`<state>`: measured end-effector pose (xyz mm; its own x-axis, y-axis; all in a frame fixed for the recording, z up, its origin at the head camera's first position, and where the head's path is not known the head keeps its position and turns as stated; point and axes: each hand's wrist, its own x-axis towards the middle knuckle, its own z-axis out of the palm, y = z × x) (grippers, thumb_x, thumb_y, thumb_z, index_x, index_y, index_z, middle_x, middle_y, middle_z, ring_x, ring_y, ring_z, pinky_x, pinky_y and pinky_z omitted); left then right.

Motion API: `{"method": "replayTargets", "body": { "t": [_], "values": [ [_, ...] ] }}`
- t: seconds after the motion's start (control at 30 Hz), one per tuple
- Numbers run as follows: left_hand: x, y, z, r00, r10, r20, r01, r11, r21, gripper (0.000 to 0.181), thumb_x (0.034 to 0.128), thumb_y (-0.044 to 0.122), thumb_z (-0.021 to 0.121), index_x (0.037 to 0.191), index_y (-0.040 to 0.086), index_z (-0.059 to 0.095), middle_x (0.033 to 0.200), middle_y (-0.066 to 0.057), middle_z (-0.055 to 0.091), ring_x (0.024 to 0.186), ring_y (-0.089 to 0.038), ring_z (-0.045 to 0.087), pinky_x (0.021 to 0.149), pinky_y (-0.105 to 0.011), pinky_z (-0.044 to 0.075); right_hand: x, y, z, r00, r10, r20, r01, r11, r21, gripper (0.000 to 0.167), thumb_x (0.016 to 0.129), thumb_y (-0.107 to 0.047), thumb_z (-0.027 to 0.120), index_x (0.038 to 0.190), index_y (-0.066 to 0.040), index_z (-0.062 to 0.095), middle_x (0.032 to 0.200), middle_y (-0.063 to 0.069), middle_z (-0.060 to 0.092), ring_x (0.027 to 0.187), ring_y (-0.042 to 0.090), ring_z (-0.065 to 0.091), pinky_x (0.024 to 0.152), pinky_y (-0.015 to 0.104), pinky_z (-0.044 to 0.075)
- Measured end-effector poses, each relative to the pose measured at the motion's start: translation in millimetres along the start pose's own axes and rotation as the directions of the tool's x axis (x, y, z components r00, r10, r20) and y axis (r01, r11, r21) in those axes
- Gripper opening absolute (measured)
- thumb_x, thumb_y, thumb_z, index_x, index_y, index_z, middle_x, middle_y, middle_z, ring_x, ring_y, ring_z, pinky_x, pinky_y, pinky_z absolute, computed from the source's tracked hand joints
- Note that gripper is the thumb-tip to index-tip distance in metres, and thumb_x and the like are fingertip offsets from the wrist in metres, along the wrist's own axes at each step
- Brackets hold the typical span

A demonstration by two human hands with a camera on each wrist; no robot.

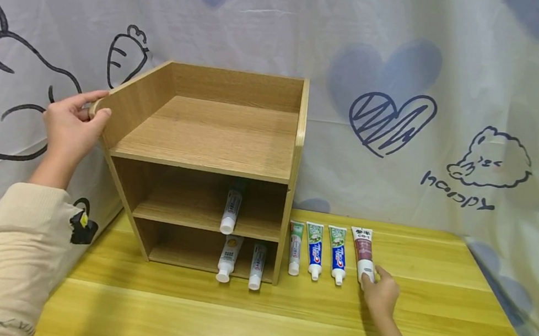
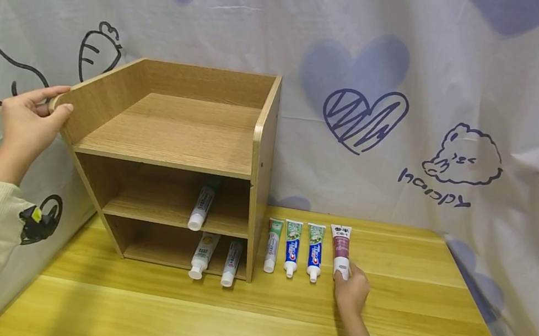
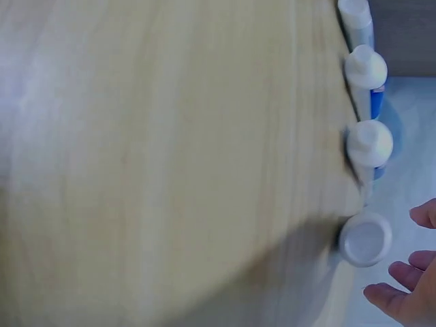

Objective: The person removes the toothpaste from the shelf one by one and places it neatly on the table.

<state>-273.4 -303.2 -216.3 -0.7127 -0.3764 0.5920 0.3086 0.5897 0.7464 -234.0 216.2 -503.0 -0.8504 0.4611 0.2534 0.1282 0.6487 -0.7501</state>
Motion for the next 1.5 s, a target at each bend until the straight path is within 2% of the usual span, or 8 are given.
{"method": "replayTargets", "body": {
  "t": [0.3,0.43,0.6,0.8,0.9,1.03,1.33,1.5],
  "values": [
    [0.8,0.3,-0.2,1.0,-0.001,0.007,0.001,1.0,0.002,0.034,0.0826,0.009,0.057,0.115,0.003,0.065,0.05,0.038,0.045,0.048,0.019,0.05,0.042,-0.003,0.037,-4.4,-20.3,-5.8,0.997,-0.053,-0.054,0.057,0.997,0.06,0.04,0.078,-0.006,0.065,0.113,0.013,0.059,0.112,0.034,0.057,0.103,0.05,0.055,0.088,0.055,0.044],
    [0.2,0.1,-0.6,1.0,-0.005,0.009,0.005,1.0,0.006,0.034,0.0826,0.009,0.057,0.115,0.003,0.065,0.05,0.038,0.045,0.048,0.019,0.05,0.042,-0.004,0.037,-7.5,-29.2,-8.0,0.995,-0.071,-0.067,0.076,0.994,0.078,0.04,0.077,-0.006,0.067,0.112,0.011,0.06,0.11,0.033,0.059,0.096,0.048,0.059,0.077,0.052,0.048],
    [-0.7,-0.4,-0.7,1.0,-0.01,0.009,0.01,1.0,0.009,0.034,0.0827,0.009,0.057,0.115,0.003,0.065,0.05,0.038,0.045,0.048,0.018,0.05,0.041,-0.004,0.037,-11.6,-36.8,-9.9,0.994,-0.075,-0.075,0.083,0.99,0.116,0.04,0.076,-0.006,0.069,0.112,0.01,0.061,0.108,0.032,0.061,0.083,0.043,0.062,0.058,0.032,0.046],
    [-0.7,-1.7,-0.4,1.0,-0.009,0.005,0.009,1.0,0.014,0.034,0.0825,0.009,0.057,0.115,0.003,0.065,0.049,0.037,0.045,0.046,0.018,0.049,0.04,-0.005,0.036,-18.0,-43.5,-9.2,0.989,-0.106,-0.101,0.119,0.983,0.137,0.039,0.075,-0.004,0.072,0.11,0.009,0.063,0.103,0.031,0.063,0.076,0.04,0.062,0.053,0.026,0.044],
    [-0.1,-1.5,-0.7,1.0,-0.001,0.002,0.001,1.0,0.026,0.034,0.0825,0.009,0.058,0.115,0.003,0.065,0.049,0.038,0.044,0.046,0.018,0.048,0.039,-0.005,0.036,-22.2,-48.4,-8.1,0.984,-0.141,-0.109,0.157,0.976,0.149,0.039,0.074,-0.003,0.072,0.109,0.009,0.063,0.103,0.031,0.063,0.084,0.043,0.063,0.063,0.038,0.052],
    [0.2,1.7,-1.4,1.0,0.001,0.005,-0.001,0.999,0.036,0.034,0.0826,0.009,0.057,0.115,0.002,0.065,0.048,0.038,0.044,0.045,0.018,0.048,0.039,-0.005,0.035,-29.2,-56.2,-6.9,0.977,-0.185,-0.101,0.2,0.966,0.166,0.039,0.074,-0.002,0.072,0.109,0.01,0.063,0.106,0.03,0.062,0.096,0.045,0.061,0.081,0.052,0.049],
    [2.1,6.3,-2.0,0.996,-0.043,0.072,0.04,0.998,0.051,0.039,0.084,0.009,0.055,0.121,-0.001,0.06,0.047,0.038,0.044,0.045,0.018,0.047,0.04,-0.005,0.035,-45.7,-75.4,-7.0,0.973,-0.229,-0.015,0.227,0.949,0.218,0.039,0.074,-0.004,0.073,0.11,0.009,0.063,0.108,0.029,0.062,0.099,0.045,0.06,0.085,0.052,0.049],
    [0.0,8.8,-3.6,0.997,-0.043,0.067,0.039,0.997,0.062,0.037,0.0838,0.008,0.056,0.12,0.0,0.061,0.047,0.039,0.042,0.045,0.019,0.046,0.042,-0.004,0.036,-54.6,-86.2,-2.7,0.954,-0.299,0.008,0.288,0.924,0.252,0.038,0.075,-0.003,0.073,0.109,0.009,0.063,0.109,0.027,0.063,0.105,0.043,0.059,0.089,0.049,0.048]
  ]
}}
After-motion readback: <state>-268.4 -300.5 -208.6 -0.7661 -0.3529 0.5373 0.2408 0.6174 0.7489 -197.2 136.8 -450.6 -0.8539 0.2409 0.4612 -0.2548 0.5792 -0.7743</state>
